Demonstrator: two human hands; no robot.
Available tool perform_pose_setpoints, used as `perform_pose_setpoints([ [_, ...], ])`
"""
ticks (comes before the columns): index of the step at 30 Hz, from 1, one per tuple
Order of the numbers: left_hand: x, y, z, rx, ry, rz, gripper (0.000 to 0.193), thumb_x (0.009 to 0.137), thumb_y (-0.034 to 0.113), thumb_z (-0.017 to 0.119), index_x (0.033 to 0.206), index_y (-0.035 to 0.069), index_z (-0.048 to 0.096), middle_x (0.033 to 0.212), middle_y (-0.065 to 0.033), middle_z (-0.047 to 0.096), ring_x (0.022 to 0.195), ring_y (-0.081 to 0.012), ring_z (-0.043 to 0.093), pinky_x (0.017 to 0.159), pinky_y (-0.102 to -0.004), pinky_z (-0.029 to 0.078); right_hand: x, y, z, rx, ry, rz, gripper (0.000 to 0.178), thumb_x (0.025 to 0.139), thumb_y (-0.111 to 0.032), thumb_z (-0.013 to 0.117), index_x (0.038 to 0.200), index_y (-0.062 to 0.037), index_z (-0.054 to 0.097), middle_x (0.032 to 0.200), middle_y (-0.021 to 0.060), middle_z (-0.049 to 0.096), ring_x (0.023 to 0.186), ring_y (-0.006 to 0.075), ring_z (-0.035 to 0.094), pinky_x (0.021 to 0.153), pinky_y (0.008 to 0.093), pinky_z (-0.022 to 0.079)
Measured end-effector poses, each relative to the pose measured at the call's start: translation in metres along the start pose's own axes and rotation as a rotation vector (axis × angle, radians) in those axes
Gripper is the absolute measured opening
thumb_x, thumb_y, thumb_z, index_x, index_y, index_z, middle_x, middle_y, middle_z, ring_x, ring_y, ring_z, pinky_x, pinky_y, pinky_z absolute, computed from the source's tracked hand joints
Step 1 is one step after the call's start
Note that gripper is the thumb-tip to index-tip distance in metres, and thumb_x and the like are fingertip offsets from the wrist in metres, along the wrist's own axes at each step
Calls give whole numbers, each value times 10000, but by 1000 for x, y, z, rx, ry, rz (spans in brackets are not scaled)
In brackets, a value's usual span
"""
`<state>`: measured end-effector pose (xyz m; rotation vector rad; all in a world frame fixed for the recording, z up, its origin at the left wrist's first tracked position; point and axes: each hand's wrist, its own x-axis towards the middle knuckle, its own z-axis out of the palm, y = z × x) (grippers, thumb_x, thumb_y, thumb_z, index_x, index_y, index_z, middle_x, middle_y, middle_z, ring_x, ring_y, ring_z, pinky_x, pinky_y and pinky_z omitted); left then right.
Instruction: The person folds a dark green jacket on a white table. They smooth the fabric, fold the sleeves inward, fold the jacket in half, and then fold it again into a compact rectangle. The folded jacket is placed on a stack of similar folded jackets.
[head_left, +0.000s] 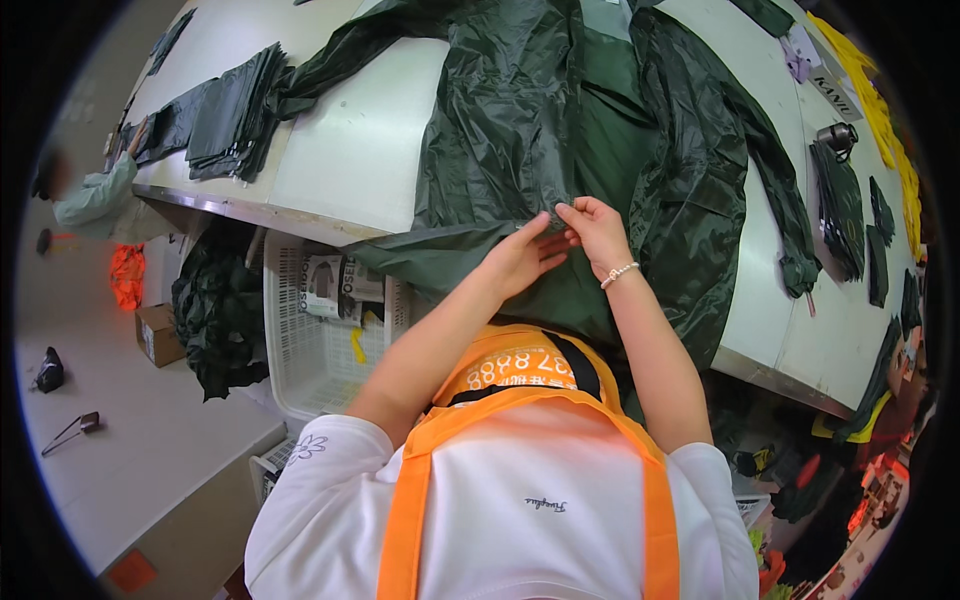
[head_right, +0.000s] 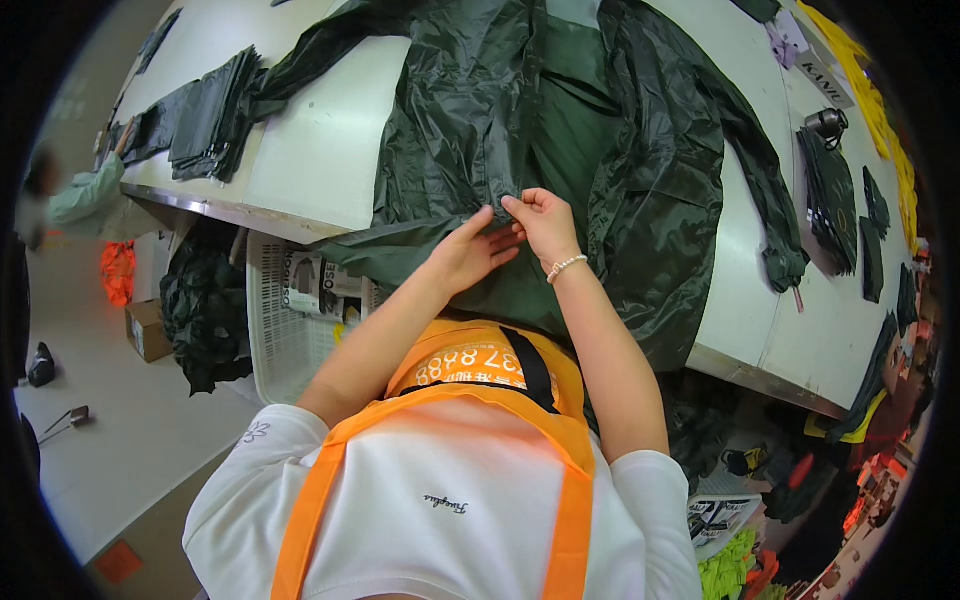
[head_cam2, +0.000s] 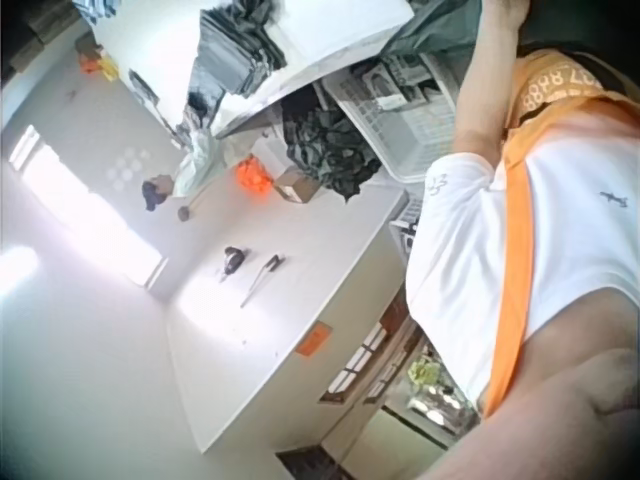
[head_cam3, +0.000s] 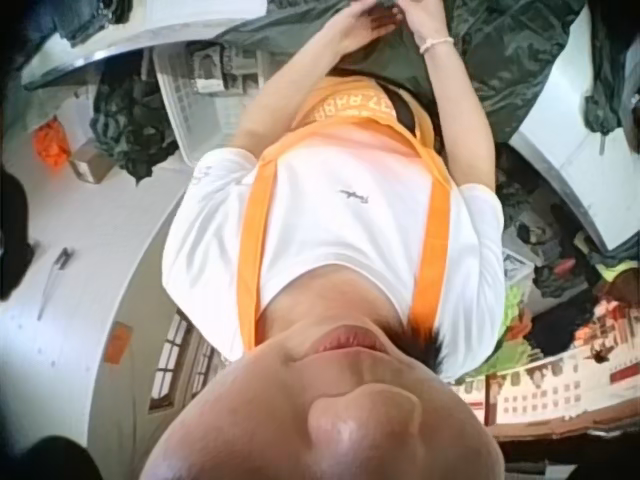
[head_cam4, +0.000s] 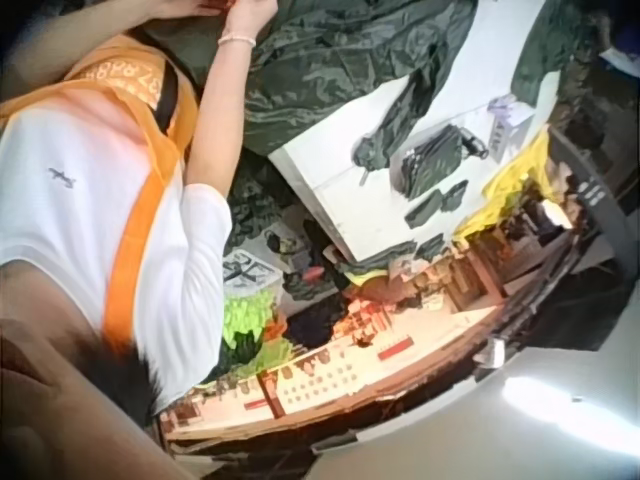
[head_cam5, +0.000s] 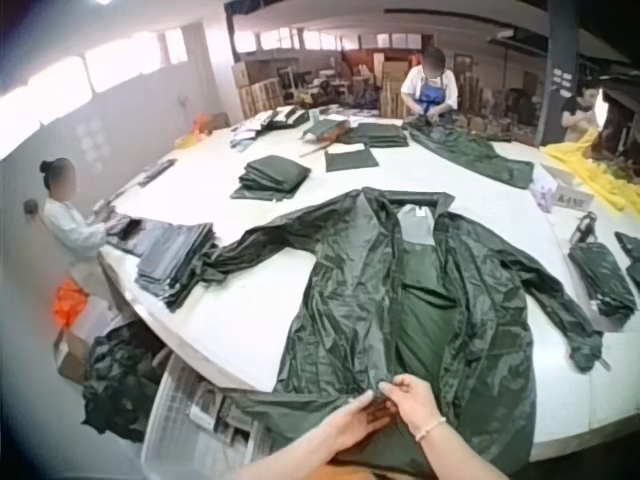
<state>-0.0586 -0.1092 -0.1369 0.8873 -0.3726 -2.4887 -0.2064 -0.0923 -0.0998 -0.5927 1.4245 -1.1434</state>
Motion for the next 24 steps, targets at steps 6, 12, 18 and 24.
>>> perform_pose_setpoints([
  [6, 23, -10, -15, -134, 295, 29, 162, 827, 18, 645, 955, -41, 564, 976, -121, 588, 883, -207, 571, 779, -278, 494, -31, 48, -24, -493, 321, -366, 262, 815, -155, 688, 1011, -7, 599, 797, 94, 616, 642, 178, 580, 604, 292, 478],
  [12, 29, -19, -31, 63, 384, 33, 154, 836, 36, 651, 959, -36, 594, 941, -104, 608, 894, -203, 591, 800, -266, 490, -70, 82, -81, -953, 676, -357, 418, 748, -141, 710, 1095, -15, 515, 1022, 179, 537, 968, 374, 510, 845, 424, 429],
  [18, 29, -13, -39, 207, 331, -36, 181, 854, 90, 645, 986, -27, 605, 960, -93, 626, 912, -198, 618, 784, -267, 499, -70, 78, -131, 46, 589, -155, 164, 846, -108, 641, 746, 5, 578, 682, -34, 549, 628, 56, 425, 572, 239, 379],
  [24, 9, -13, 1, 124, 137, -121, 258, 885, 142, 607, 1074, -30, 570, 1081, -122, 619, 1008, -220, 588, 874, -308, 481, -73, 52, -62, -224, 513, -91, 320, 859, -212, 650, 644, 6, 557, 572, -21, 497, 562, 60, 368, 520, 268, 347],
])
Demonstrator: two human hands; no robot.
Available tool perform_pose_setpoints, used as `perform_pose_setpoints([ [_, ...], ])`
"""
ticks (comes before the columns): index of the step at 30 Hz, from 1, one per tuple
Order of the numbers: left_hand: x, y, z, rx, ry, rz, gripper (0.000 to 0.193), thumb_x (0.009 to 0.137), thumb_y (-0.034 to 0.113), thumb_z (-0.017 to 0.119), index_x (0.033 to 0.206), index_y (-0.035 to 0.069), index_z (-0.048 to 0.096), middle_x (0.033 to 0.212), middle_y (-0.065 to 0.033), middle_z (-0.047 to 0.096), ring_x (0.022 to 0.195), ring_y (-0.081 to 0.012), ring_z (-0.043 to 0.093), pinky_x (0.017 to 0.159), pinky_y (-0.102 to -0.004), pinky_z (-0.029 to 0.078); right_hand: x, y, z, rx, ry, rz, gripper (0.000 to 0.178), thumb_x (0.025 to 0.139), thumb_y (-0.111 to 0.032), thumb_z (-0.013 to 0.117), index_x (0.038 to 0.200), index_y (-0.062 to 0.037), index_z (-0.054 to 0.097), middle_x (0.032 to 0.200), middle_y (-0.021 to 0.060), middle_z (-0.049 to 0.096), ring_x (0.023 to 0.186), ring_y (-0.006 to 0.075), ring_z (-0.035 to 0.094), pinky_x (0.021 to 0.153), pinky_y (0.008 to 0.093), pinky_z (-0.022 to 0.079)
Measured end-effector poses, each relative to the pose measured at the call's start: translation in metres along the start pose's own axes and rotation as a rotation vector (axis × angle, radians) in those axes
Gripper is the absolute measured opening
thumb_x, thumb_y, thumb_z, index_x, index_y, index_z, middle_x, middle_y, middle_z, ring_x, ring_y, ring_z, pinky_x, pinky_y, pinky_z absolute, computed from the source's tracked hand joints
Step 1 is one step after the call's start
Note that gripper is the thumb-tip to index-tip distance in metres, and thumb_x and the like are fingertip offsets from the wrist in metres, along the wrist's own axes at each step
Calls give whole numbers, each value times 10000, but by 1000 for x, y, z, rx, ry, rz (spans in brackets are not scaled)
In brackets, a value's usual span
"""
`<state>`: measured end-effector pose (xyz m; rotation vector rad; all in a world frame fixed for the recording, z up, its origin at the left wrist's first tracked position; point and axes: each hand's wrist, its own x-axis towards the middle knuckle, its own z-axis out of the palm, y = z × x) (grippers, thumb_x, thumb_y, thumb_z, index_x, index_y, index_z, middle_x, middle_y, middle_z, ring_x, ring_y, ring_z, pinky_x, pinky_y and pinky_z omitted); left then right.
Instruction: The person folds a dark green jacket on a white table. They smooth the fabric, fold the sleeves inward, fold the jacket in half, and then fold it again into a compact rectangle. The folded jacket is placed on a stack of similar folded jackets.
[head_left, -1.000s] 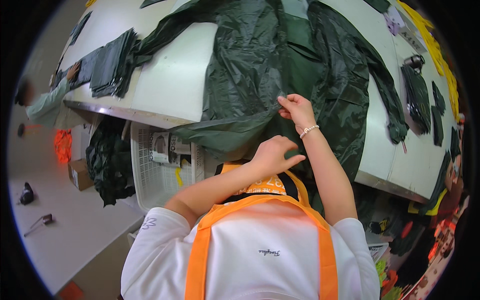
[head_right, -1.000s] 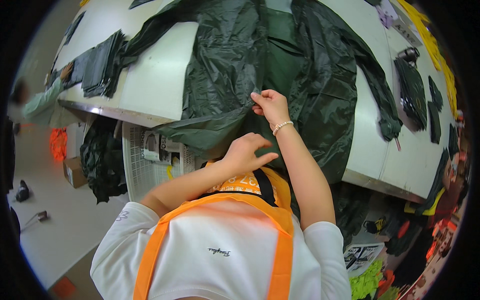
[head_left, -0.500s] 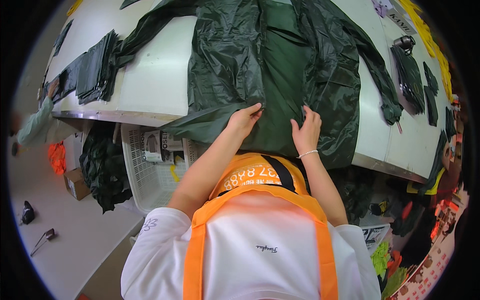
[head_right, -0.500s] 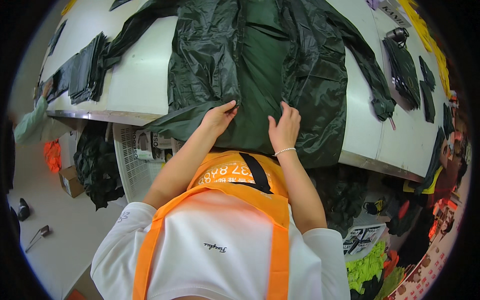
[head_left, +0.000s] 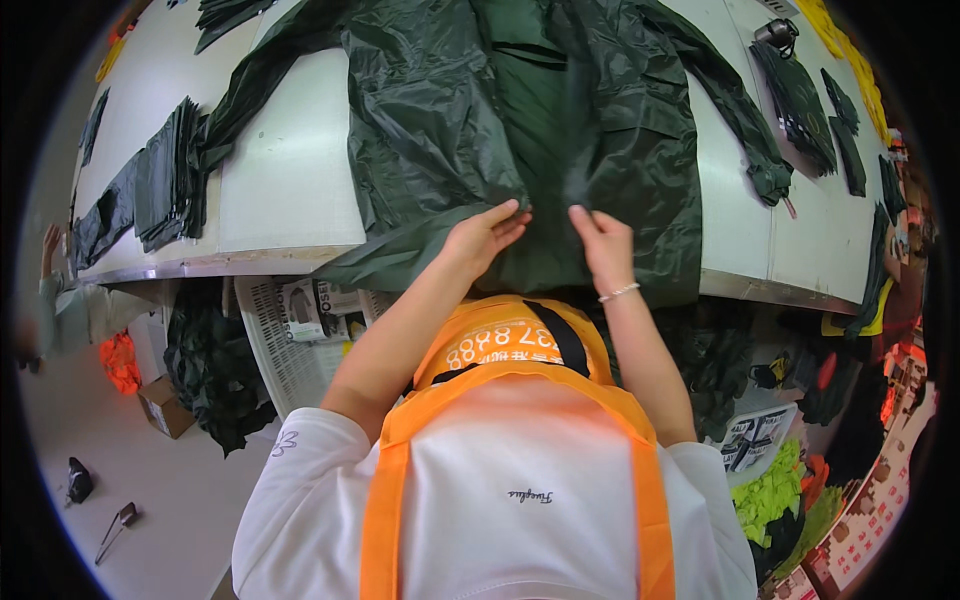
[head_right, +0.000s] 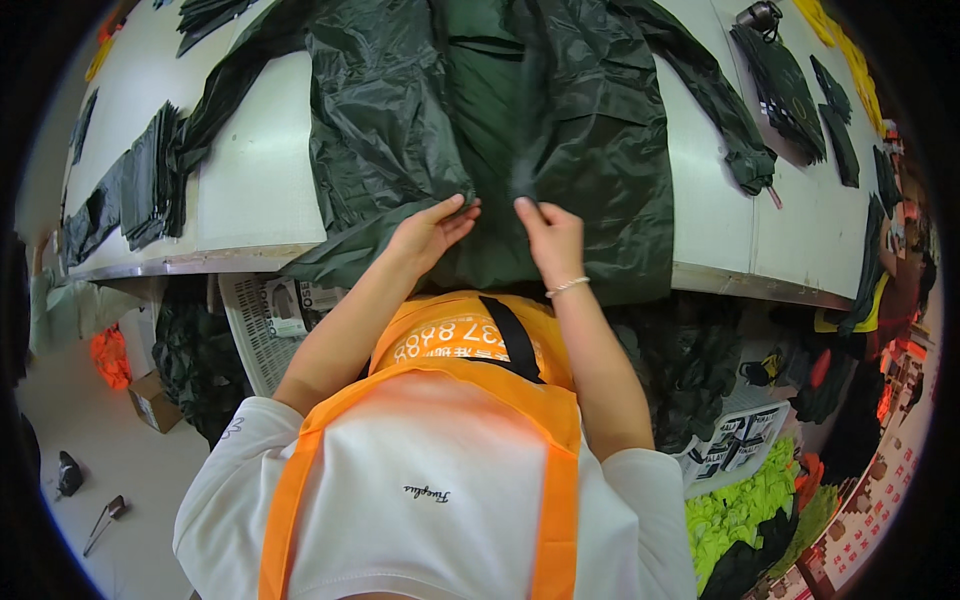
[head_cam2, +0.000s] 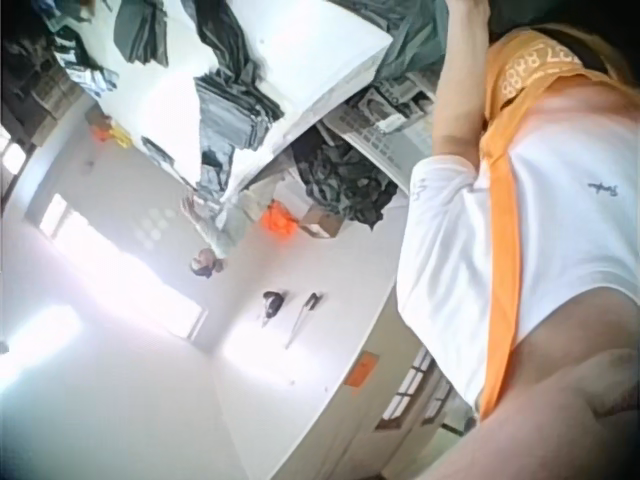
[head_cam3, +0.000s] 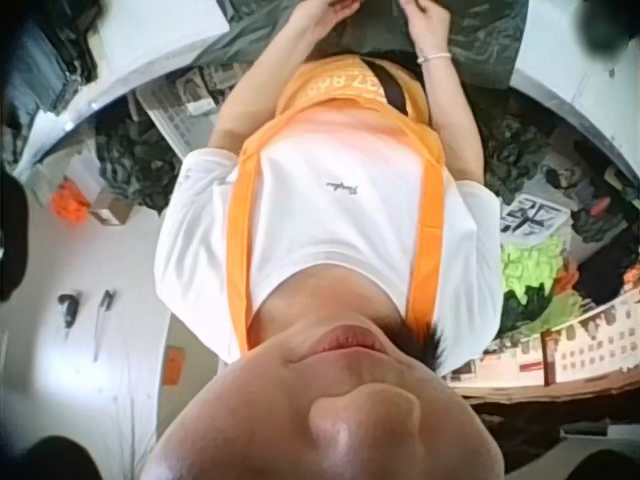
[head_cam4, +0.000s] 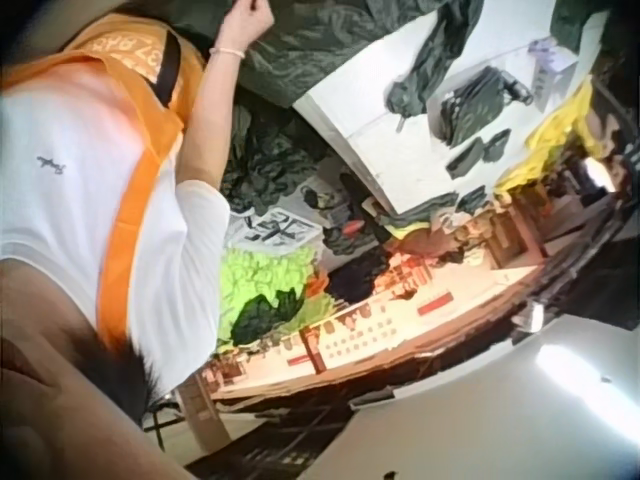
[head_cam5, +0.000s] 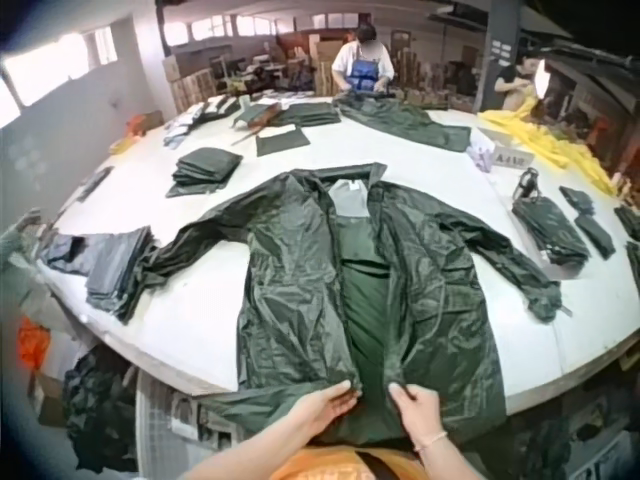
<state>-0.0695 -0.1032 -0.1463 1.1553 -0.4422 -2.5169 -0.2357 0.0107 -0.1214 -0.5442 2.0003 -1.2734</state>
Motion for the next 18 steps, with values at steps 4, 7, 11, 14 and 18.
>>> perform_pose_setpoints([
  [4, 6, -18, 18, 131, 115, -58, 277, 888, 165, 615, 1099, -9, 574, 1089, -71, 606, 1011, -211, 566, 957, -344, 410, 5, 28, 42, -96, -102, -61, 303, 894, -228, 587, 714, 15, 561, 549, 78, 494, 517, 119, 393, 528, 310, 380],
  [7, 19, -27, 10, 137, 93, -47, 247, 879, 161, 631, 1073, 14, 590, 1055, -62, 613, 981, -184, 569, 910, -324, 431, 10, 32, 53, -79, 37, -137, 243, 899, -211, 571, 795, 8, 581, 577, 99, 548, 507, 163, 479, 548, 313, 415],
  [11, 27, -33, 15, 98, 125, -38, 200, 867, 144, 648, 1020, 23, 606, 1005, -56, 624, 943, -168, 579, 871, -309, 453, 12, 24, 41, -187, 130, -153, 202, 891, -177, 576, 824, 13, 589, 632, 128, 597, 545, 216, 555, 573, 333, 444],
  [14, 28, -36, 19, 91, 162, -14, 180, 860, 138, 655, 992, 23, 612, 979, -59, 629, 906, -171, 588, 850, -303, 467, 1, 17, 26, -407, 159, -305, 170, 843, -172, 631, 846, -23, 549, 710, 105, 571, 672, 268, 561, 621, 371, 448],
  [18, 34, -40, 15, 65, 172, -19, 183, 851, 141, 667, 979, 22, 614, 962, -62, 631, 874, -169, 591, 816, -286, 475, -38, -4, 17, -665, 42, -653, 201, 777, -181, 679, 844, -52, 538, 797, 99, 542, 754, 301, 555, 650, 390, 460],
])
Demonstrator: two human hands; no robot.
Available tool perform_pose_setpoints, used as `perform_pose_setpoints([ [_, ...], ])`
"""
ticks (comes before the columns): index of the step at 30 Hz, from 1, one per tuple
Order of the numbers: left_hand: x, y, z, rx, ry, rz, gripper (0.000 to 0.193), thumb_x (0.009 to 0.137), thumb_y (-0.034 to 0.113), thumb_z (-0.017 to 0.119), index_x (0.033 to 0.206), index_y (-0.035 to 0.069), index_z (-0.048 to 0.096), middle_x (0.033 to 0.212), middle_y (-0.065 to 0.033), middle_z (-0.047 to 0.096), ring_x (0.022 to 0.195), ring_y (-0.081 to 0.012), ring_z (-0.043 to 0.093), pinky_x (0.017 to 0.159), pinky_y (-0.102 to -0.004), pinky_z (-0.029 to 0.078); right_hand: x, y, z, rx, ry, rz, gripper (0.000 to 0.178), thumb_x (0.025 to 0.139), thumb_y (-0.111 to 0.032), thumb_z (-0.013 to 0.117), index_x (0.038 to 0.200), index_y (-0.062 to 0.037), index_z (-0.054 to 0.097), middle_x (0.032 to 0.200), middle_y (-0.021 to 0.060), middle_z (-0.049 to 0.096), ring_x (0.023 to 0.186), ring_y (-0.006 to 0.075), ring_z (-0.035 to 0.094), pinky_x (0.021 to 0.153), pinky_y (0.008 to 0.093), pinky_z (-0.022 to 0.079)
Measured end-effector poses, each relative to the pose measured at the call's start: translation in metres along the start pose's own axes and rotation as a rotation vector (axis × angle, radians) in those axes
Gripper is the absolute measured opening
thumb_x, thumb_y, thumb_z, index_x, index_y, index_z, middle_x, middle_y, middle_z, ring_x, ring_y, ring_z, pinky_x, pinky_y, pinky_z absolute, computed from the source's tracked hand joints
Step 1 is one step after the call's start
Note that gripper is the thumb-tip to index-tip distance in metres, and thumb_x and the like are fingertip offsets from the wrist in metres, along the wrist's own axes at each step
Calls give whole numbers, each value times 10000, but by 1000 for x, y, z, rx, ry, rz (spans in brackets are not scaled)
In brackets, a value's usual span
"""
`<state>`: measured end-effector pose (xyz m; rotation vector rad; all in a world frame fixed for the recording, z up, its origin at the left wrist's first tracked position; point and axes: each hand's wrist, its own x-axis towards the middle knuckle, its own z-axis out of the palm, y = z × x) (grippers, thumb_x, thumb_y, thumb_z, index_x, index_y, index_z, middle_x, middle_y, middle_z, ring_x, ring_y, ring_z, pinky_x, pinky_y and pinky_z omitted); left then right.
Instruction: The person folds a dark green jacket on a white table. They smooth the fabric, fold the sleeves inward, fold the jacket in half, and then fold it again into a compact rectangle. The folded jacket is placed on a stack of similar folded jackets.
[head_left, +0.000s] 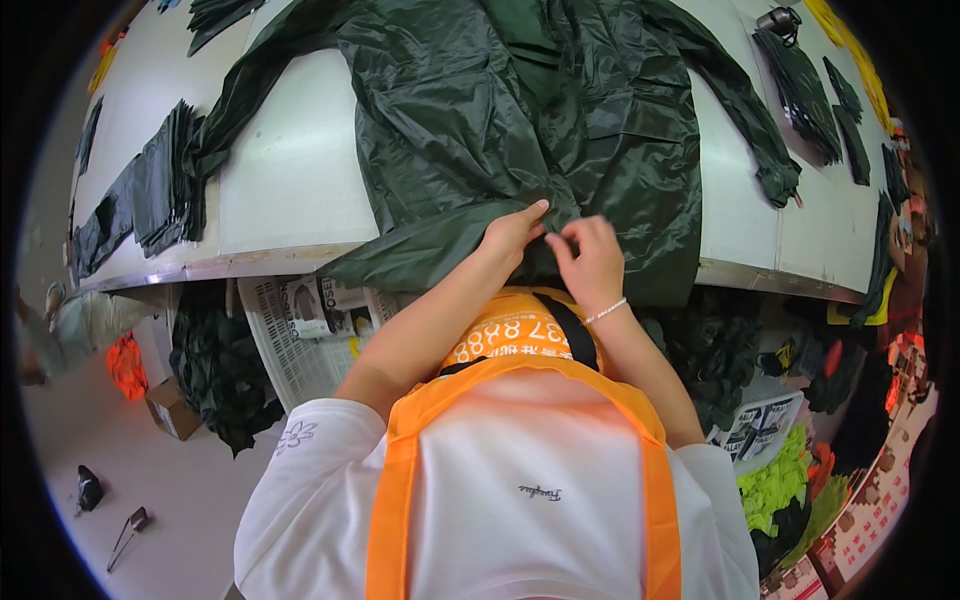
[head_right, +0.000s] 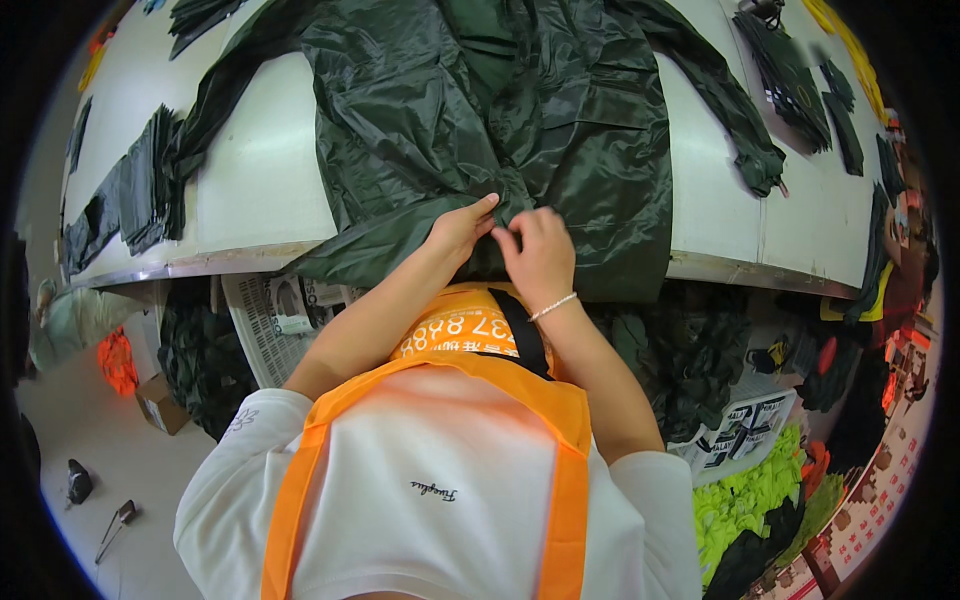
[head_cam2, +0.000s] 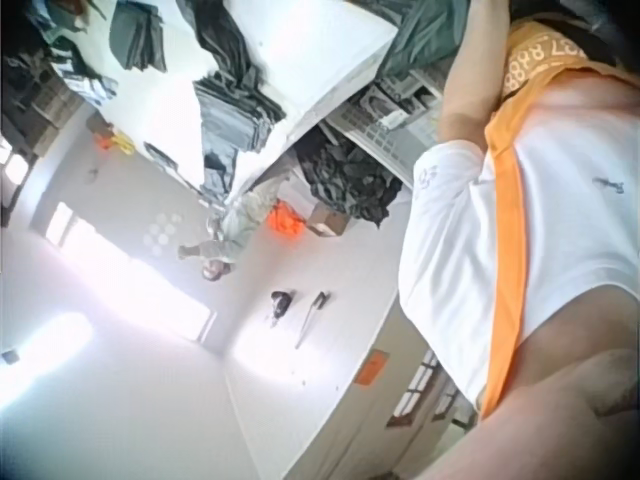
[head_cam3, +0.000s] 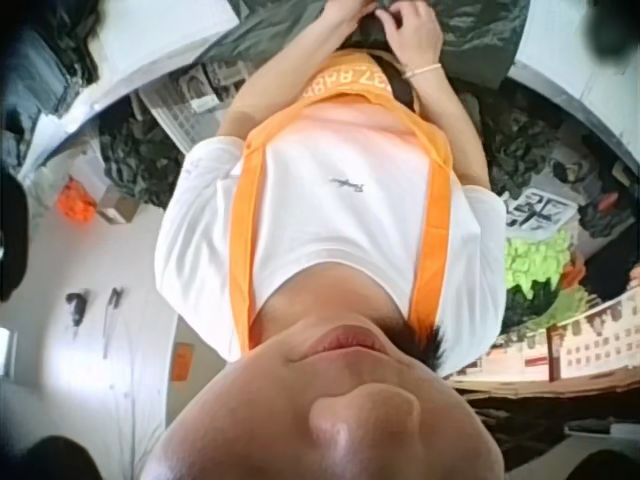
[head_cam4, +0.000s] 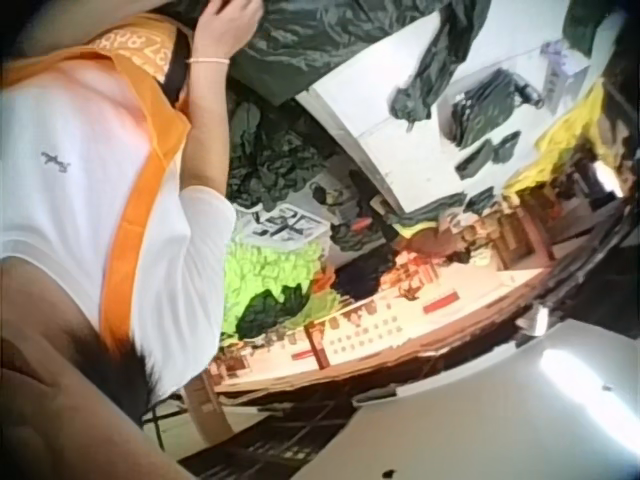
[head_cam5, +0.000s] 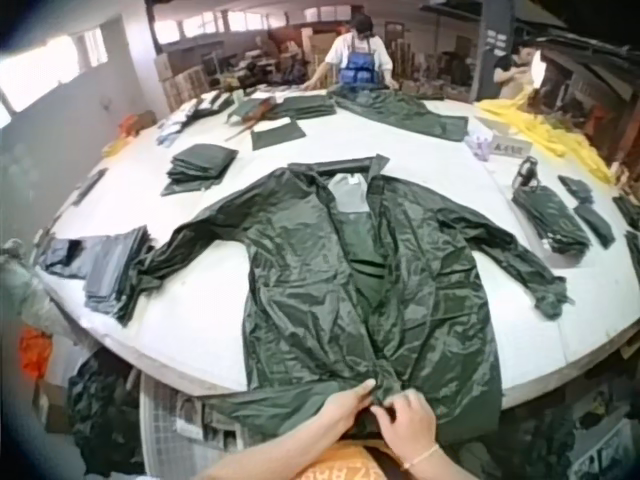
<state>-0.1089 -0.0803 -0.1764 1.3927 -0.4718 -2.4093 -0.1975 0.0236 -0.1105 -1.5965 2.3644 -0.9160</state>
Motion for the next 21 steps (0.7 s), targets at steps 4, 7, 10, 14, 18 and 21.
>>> perform_pose_setpoints([
  [4, 11, -9, -7, 47, 13, 10, 304, 823, 190, 702, 1036, -6, 610, 1048, -84, 615, 918, -197, 571, 838, -299, 466, -16, -2, 17, -68, -236, 183, 172, 783, -176, 665, 831, -52, 558, 842, 125, 572, 817, 317, 579, 682, 405, 476],
  [7, 11, -8, -5, 33, -11, -1, 209, 854, 161, 666, 1004, 27, 611, 973, -54, 625, 912, -175, 578, 837, -278, 466, -14, 4, 21, 66, -271, 283, 156, 779, -148, 659, 804, -31, 559, 816, 148, 587, 782, 338, 591, 665, 417, 475],
  [10, 10, -9, -8, 26, -5, -10, 222, 864, 166, 657, 1008, 4, 610, 1016, -61, 612, 935, -173, 572, 874, -292, 459, -12, 13, 19, 332, -349, 546, 211, 756, -162, 733, 754, -6, 592, 651, 88, 608, 572, 201, 581, 543, 304, 463],
  [14, 8, -3, -6, 47, -1, -1, 240, 865, 170, 656, 1020, -7, 609, 1027, -70, 619, 957, -180, 575, 902, -304, 445, -13, 26, 21, 717, -479, 839, 173, 798, -141, 721, 788, -10, 607, 652, -9, 597, 560, 65, 538, 506, 198, 428],
  [18, 9, -1, -6, 38, -26, 6, 256, 860, 167, 661, 1030, -16, 608, 1039, -83, 621, 977, -189, 576, 911, -314, 444, -17, 35, 22, 891, -488, 1003, 129, 838, -123, 665, 880, -11, 616, 773, 35, 636, 686, 121, 609, 620, 227, 492],
  [21, 7, 0, -9, 5, -24, 32, 263, 849, 153, 669, 1030, -28, 606, 1043, -100, 619, 989, -201, 578, 927, -321, 444, -19, 38, 18, 1151, -482, 1166, 135, 860, -116, 624, 921, 4, 614, 879, 76, 652, 804, 164, 639, 721, 260, 518],
])
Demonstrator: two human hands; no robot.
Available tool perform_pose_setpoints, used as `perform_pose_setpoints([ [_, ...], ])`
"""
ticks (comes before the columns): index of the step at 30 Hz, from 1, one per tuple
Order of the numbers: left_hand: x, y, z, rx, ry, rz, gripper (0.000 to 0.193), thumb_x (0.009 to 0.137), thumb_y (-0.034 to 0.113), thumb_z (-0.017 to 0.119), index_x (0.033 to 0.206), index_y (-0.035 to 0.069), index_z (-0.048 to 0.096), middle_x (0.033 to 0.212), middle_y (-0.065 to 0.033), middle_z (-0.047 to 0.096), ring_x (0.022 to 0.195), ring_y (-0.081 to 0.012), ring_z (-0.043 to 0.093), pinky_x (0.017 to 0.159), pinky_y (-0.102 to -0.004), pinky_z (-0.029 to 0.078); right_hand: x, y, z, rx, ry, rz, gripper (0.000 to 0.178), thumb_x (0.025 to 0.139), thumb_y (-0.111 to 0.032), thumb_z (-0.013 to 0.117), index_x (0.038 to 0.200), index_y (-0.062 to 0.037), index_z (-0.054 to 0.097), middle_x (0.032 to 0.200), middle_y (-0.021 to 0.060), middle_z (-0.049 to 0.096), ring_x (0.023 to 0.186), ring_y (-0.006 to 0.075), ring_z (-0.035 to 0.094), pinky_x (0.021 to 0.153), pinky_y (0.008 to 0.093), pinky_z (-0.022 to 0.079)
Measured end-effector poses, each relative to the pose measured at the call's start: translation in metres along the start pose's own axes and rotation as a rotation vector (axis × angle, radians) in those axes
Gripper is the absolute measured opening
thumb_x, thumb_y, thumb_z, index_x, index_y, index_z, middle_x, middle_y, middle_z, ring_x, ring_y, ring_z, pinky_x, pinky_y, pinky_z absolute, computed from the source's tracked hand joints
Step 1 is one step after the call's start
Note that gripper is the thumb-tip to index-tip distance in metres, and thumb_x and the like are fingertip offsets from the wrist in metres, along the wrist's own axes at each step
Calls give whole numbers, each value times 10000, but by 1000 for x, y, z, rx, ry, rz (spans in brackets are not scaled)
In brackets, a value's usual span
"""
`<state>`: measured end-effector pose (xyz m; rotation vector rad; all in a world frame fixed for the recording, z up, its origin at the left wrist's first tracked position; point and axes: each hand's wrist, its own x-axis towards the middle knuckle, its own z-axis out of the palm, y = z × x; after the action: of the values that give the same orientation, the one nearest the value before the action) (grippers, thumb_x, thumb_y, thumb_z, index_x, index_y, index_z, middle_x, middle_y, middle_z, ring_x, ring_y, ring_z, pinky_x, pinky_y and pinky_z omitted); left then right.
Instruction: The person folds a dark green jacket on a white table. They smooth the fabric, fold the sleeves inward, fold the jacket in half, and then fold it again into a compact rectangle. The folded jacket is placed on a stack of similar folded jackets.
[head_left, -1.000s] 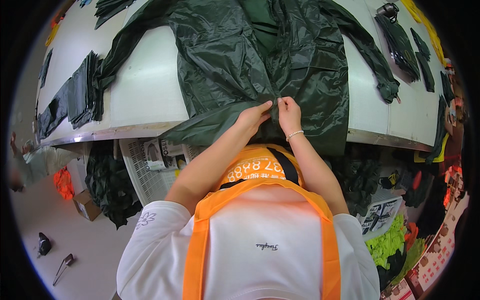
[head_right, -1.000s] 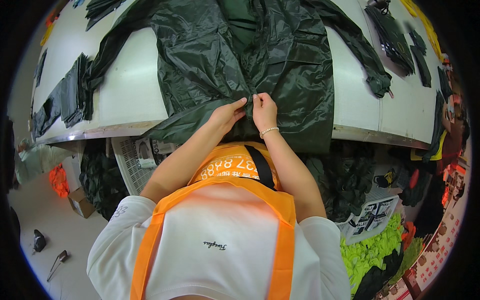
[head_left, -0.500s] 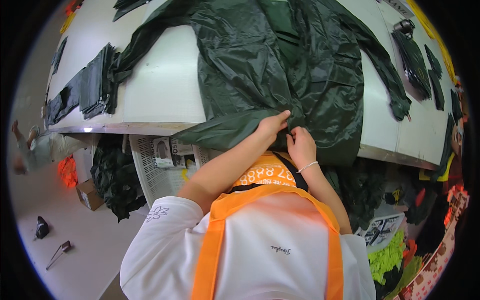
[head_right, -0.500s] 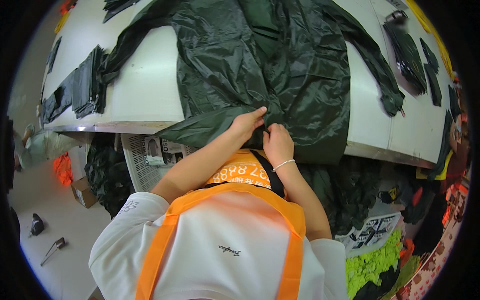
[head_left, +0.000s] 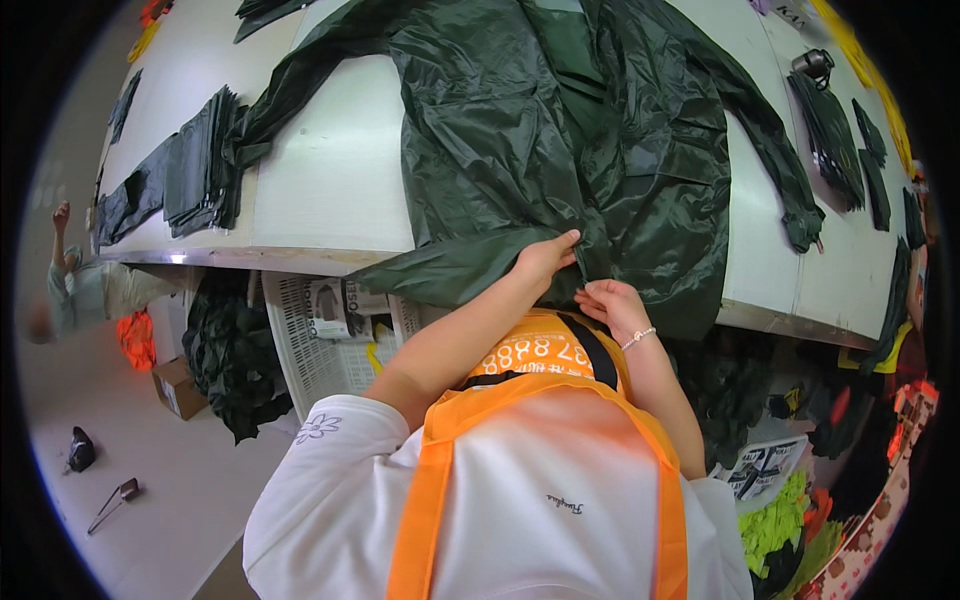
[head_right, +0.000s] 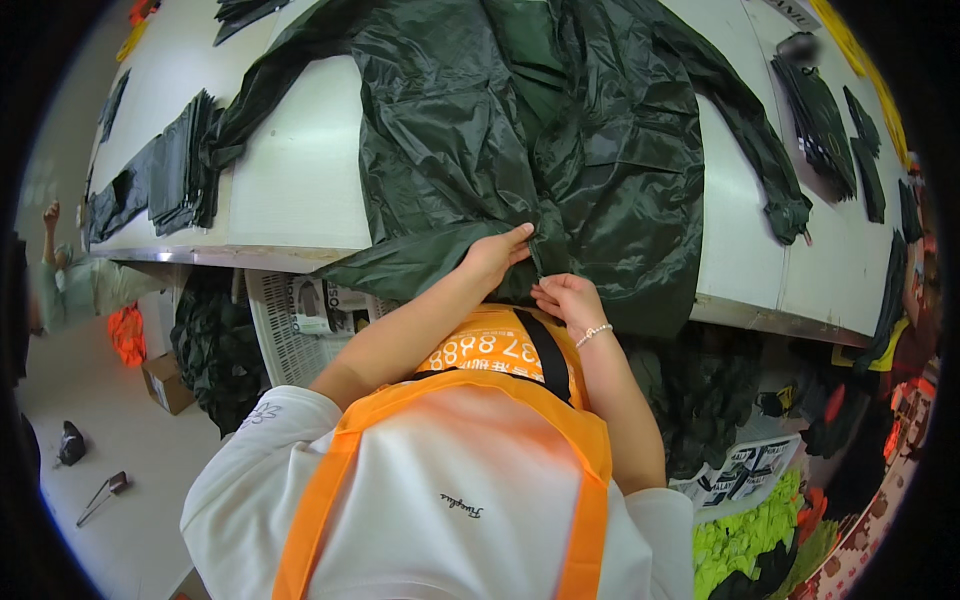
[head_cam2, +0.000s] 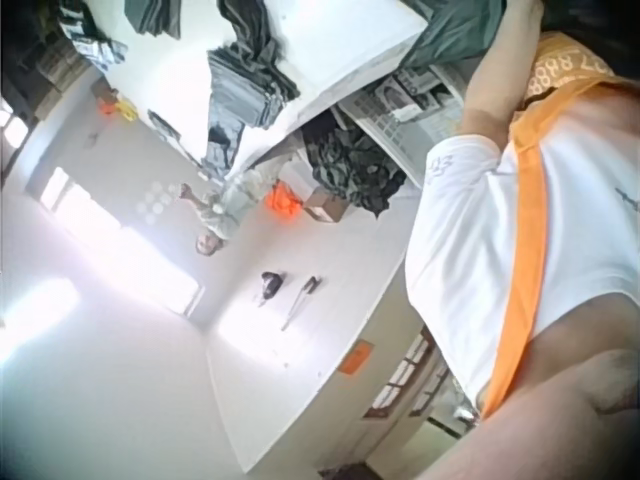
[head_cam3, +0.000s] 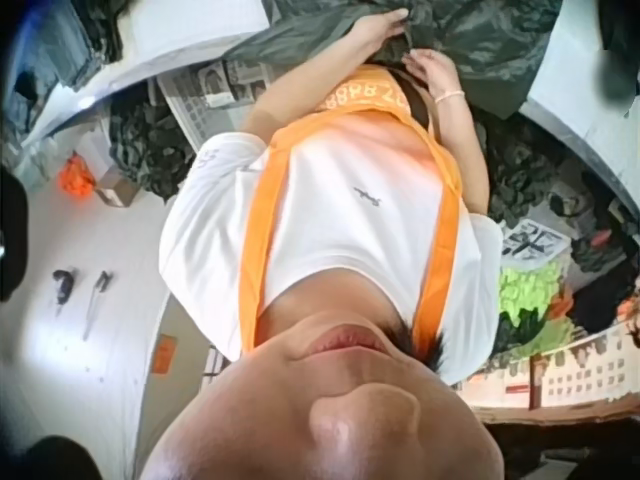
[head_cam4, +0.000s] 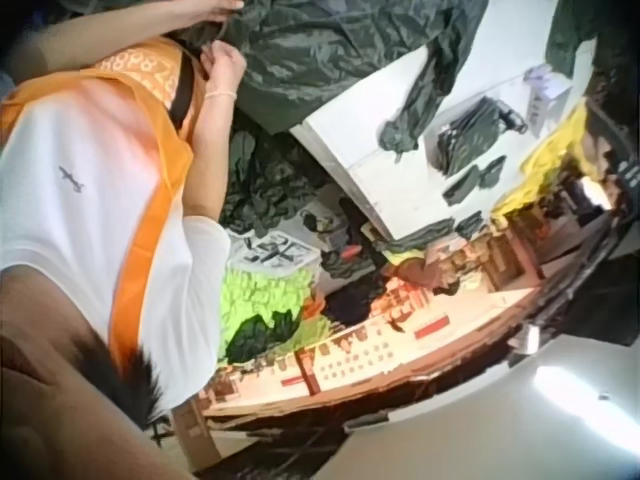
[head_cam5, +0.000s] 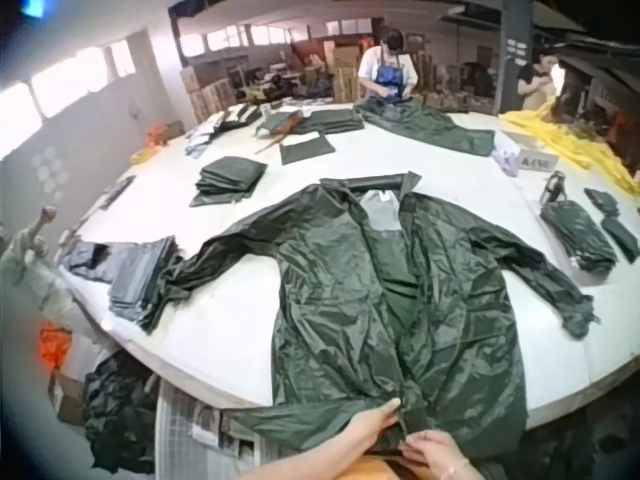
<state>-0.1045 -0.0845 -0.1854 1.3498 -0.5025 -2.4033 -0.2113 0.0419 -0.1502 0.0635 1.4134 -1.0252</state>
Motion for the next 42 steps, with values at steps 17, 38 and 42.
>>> perform_pose_setpoints([
  [17, -45, -1, -21, -129, 86, 29, 156, 877, 107, 625, 958, -23, 597, 949, -93, 614, 927, -196, 579, 869, -291, 461, 16, -9, 34, 270, -43, -37, 142, 816, -100, 685, 911, -14, 624, 848, 64, 659, 780, 128, 632, 701, 229, 503],
  [38, -69, -8, -43, 347, 253, -111, 324, 774, 294, 747, 880, -7, 694, 863, -72, 668, 780, -157, 600, 731, -277, 474, 12, -39, 42, -1596, -101, -997, 37, 776, -90, 544, 758, -58, 536, 890, 110, 590, 920, 296, 545, 783, 389, 432],
  [42, -99, -18, -60, 781, 347, -271, 424, 748, 331, 768, 924, -43, 677, 862, -89, 672, 765, -158, 619, 693, -299, 503, 31, -116, 57, -1704, -40, -1430, 101, 752, -89, 598, 841, -50, 569, 1000, 83, 571, 1116, 286, 470, 950, 415, 355],
])
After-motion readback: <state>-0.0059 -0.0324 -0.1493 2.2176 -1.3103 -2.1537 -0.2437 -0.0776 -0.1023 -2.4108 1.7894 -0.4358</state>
